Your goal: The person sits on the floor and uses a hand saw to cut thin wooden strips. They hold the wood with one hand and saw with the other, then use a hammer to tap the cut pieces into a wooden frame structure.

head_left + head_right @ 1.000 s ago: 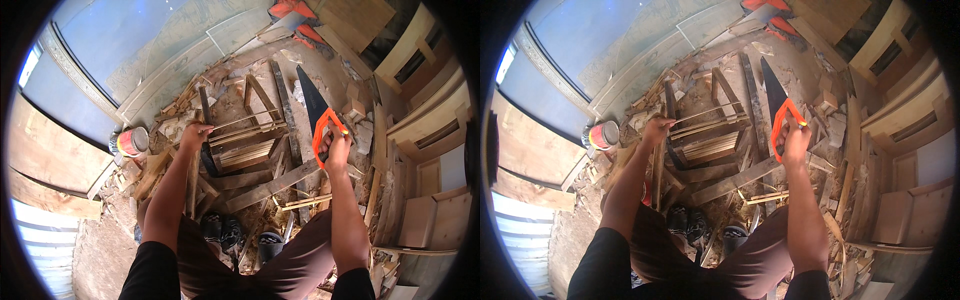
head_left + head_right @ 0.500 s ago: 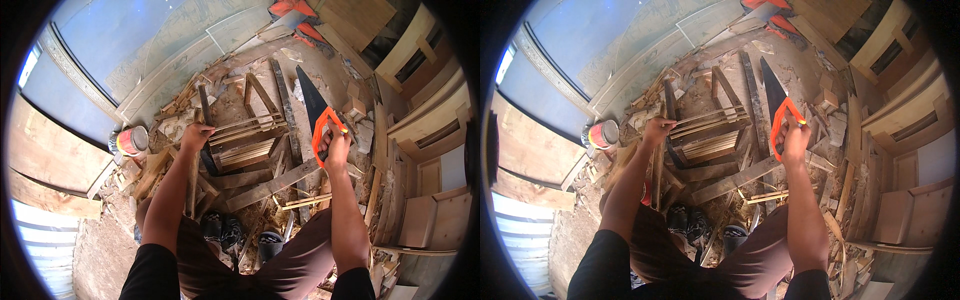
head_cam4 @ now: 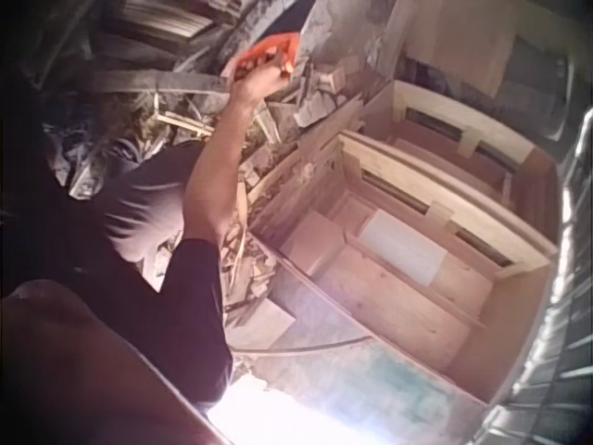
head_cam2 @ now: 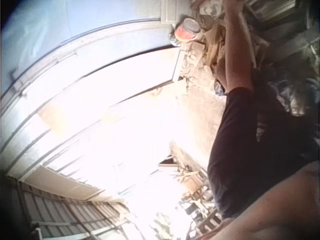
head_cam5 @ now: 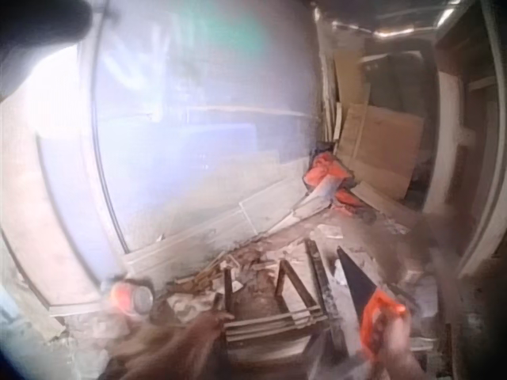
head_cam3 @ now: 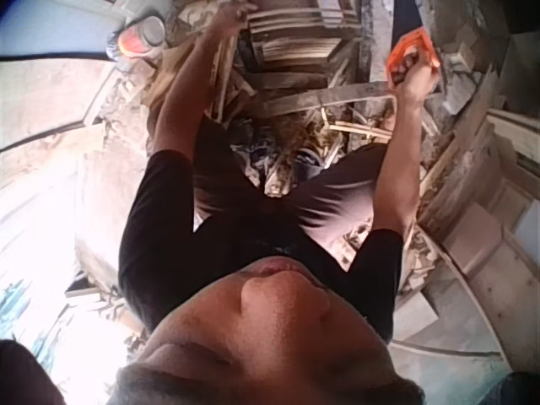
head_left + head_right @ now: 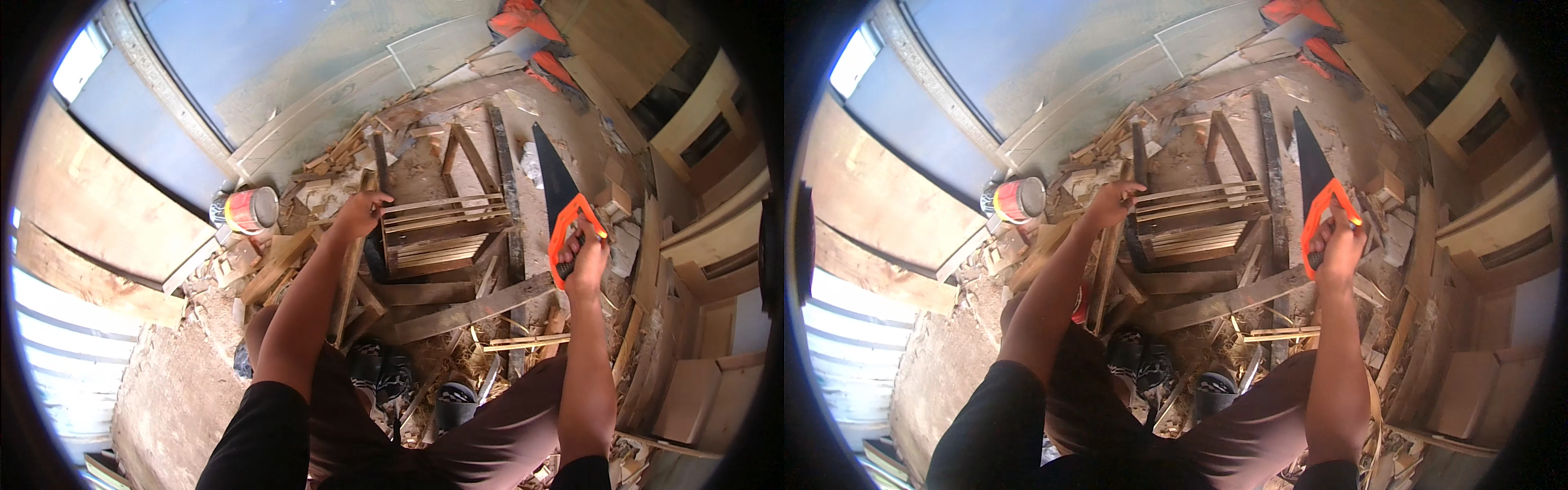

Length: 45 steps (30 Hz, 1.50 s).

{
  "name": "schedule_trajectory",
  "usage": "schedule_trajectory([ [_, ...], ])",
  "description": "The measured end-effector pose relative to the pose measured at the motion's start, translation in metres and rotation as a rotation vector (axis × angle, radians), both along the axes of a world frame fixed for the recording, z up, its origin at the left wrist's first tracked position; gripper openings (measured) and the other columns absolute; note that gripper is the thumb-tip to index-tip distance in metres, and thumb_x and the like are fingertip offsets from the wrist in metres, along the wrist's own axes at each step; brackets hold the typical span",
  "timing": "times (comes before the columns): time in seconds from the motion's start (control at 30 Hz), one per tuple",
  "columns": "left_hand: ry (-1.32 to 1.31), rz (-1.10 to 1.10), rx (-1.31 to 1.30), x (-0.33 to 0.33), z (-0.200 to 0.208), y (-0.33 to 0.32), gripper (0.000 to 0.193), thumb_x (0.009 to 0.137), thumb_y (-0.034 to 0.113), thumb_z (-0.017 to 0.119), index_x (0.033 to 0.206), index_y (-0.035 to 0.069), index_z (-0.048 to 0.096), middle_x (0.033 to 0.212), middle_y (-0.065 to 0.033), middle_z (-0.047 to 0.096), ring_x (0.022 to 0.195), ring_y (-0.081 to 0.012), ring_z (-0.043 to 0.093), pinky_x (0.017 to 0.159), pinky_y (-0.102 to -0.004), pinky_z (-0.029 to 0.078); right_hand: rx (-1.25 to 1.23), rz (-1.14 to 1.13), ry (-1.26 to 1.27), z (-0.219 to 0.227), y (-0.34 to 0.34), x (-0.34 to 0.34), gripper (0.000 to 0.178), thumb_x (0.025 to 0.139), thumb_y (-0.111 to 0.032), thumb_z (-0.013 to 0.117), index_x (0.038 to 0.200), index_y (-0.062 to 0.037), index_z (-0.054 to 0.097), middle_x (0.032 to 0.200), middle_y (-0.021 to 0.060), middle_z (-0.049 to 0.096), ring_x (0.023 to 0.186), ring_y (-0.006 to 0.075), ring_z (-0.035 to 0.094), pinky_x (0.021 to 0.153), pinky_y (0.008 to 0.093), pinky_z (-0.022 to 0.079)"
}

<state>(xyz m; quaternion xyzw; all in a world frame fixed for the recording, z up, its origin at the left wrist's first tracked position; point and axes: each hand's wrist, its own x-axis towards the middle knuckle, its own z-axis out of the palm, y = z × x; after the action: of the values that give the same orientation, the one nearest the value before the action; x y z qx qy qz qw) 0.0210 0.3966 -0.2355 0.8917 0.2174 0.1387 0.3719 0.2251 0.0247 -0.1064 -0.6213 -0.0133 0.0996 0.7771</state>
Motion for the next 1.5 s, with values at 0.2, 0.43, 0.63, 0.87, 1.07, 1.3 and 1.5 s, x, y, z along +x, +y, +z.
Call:
schedule_trajectory([
  [0.2, 0.000, -0.034, -0.082, -0.005, -0.007, 0.021, 0.021, 0.091, 0.004, 0.070, 0.108, 0.011, 0.081, 0.097, -0.0107, 0.079, 0.087, -0.0236, 0.072, 0.082, -0.0383, 0.055, -0.009, 0.008, 0.018, 0.002, 0.005, -0.003, 0.038, 0.099, -0.027, 0.068, 0.074, -0.0108, 0.044, 0.057, -0.0004, 0.039, 0.044, 0.0126, 0.038, 0.043, 0.0321, 0.032],
  [0.43, -0.001, 0.002, -0.055, -0.002, -0.011, 0.024, 0.019, 0.088, 0.006, 0.074, 0.102, 0.014, 0.084, 0.096, -0.0094, 0.080, 0.088, -0.0226, 0.074, 0.082, -0.0368, 0.056, -0.008, 0.016, 0.001, 0.002, 0.003, -0.002, 0.038, 0.100, -0.026, 0.067, 0.074, -0.0114, 0.043, 0.057, -0.0006, 0.038, 0.044, 0.0121, 0.038, 0.043, 0.0318, 0.032],
  [0.63, 0.071, 0.039, -0.094, 0.000, -0.008, 0.025, 0.019, 0.085, 0.010, 0.079, 0.102, 0.016, 0.085, 0.094, -0.0099, 0.080, 0.085, -0.0219, 0.074, 0.080, -0.0365, 0.057, -0.009, 0.024, 0.001, 0.002, 0.003, -0.002, 0.037, 0.100, -0.026, 0.066, 0.075, -0.0109, 0.044, 0.057, -0.0006, 0.039, 0.044, 0.0122, 0.038, 0.044, 0.0316, 0.032],
  [0.87, 0.159, 0.076, -0.149, 0.002, -0.001, 0.023, 0.019, 0.086, 0.011, 0.080, 0.103, 0.018, 0.085, 0.092, -0.0103, 0.080, 0.083, -0.0201, 0.074, 0.078, -0.0361, 0.057, -0.015, 0.018, 0.004, 0.001, 0.003, -0.002, 0.036, 0.100, -0.025, 0.067, 0.076, -0.0100, 0.045, 0.058, -0.0005, 0.040, 0.044, 0.0125, 0.039, 0.043, 0.0321, 0.035],
  [1.07, 0.163, 0.057, -0.172, 0.002, 0.000, 0.028, 0.018, 0.086, 0.012, 0.080, 0.102, 0.017, 0.085, 0.091, -0.0102, 0.080, 0.082, -0.0203, 0.074, 0.078, -0.0360, 0.057, -0.022, 0.022, -0.019, -0.002, 0.004, 0.000, 0.036, 0.099, -0.028, 0.069, 0.077, -0.0091, 0.047, 0.058, -0.0003, 0.040, 0.044, 0.0132, 0.039, 0.043, 0.0326, 0.036],
  [1.3, 0.188, 0.072, -0.230, 0.008, 0.001, 0.028, 0.019, 0.085, 0.011, 0.078, 0.102, 0.012, 0.085, 0.091, -0.0094, 0.080, 0.084, -0.0197, 0.076, 0.082, -0.0345, 0.058, -0.033, 0.033, -0.024, -0.005, 0.001, 0.003, 0.037, 0.098, -0.028, 0.070, 0.076, -0.0092, 0.047, 0.058, -0.0002, 0.040, 0.045, 0.0136, 0.040, 0.044, 0.0331, 0.035],
  [1.5, 0.151, 0.048, -0.295, 0.001, -0.005, 0.040, 0.019, 0.086, 0.008, 0.077, 0.104, 0.009, 0.084, 0.087, -0.0079, 0.080, 0.076, -0.0165, 0.072, 0.070, -0.0338, 0.056, -0.028, 0.033, -0.010, -0.004, 0.006, 0.002, 0.035, 0.098, -0.027, 0.069, 0.078, -0.0096, 0.046, 0.059, -0.0001, 0.040, 0.045, 0.0139, 0.039, 0.045, 0.0330, 0.034],
])
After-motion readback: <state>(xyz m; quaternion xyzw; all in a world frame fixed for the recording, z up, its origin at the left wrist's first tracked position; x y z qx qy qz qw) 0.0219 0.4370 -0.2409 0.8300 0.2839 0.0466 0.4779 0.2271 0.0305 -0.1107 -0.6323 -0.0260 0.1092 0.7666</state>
